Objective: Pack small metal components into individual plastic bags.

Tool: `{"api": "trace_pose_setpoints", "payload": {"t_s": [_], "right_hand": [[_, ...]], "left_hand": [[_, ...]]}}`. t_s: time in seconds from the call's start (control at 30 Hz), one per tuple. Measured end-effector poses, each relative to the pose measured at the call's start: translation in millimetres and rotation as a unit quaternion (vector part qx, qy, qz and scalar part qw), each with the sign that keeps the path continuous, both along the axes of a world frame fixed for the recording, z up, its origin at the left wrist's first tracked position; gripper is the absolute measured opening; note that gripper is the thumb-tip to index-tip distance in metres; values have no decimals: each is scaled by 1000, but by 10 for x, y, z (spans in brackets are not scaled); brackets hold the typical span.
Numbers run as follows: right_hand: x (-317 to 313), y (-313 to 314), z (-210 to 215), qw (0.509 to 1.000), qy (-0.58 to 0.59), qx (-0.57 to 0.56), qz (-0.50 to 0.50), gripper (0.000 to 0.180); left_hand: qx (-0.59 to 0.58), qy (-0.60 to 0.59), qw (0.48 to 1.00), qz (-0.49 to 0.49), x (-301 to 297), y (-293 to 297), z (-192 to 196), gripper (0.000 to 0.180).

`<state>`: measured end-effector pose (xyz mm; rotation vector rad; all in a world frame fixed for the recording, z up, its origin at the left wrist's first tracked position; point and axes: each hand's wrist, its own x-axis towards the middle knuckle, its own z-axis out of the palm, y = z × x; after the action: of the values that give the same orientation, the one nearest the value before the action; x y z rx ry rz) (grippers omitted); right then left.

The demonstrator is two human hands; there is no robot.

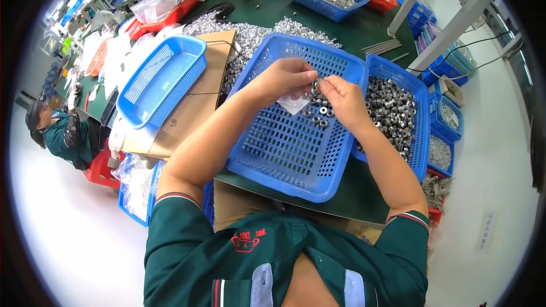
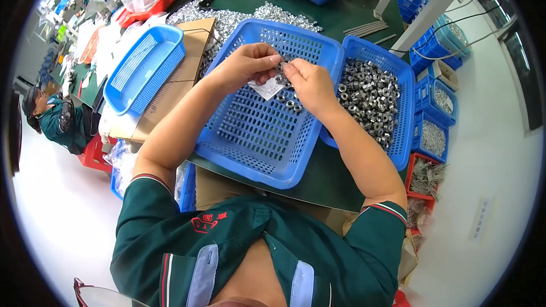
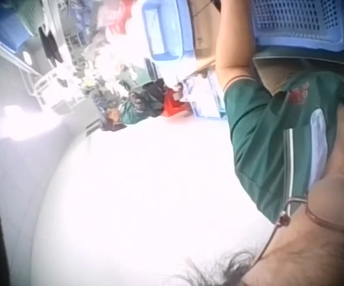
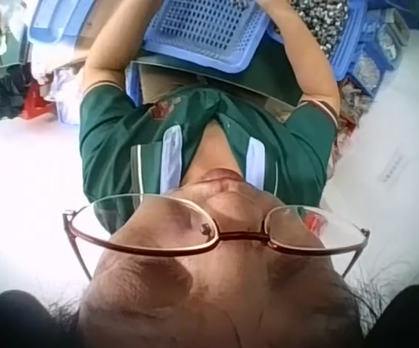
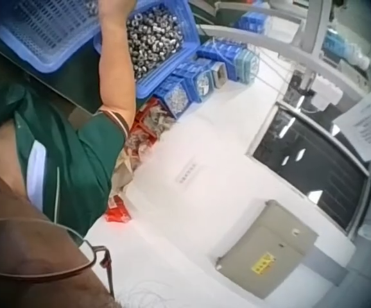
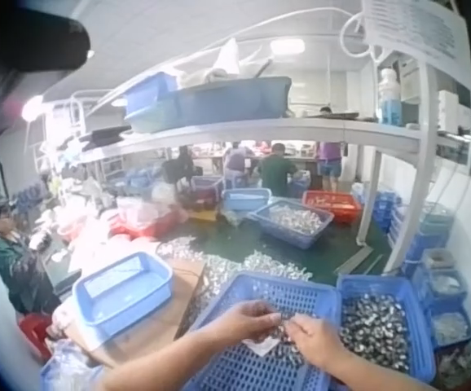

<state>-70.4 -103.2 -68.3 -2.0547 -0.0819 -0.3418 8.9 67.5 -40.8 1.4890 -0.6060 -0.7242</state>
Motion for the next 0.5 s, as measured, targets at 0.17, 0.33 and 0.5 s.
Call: {"api": "trace_pose_setpoints", "payload": {"t_s": [0.17,0.33,0.5], "right_hand": [[-45,27,66,998,-12,-64,27,24],[-98,97,93,985,-87,-150,14,19],[-131,132,103,940,-180,-289,-20,16]], "left_hand": [[-8,1,1000,7,35,-2,-56,21],[-6,75,997,-4,58,8,-89,21],[6,104,995,-8,64,14,-64,22]]}}
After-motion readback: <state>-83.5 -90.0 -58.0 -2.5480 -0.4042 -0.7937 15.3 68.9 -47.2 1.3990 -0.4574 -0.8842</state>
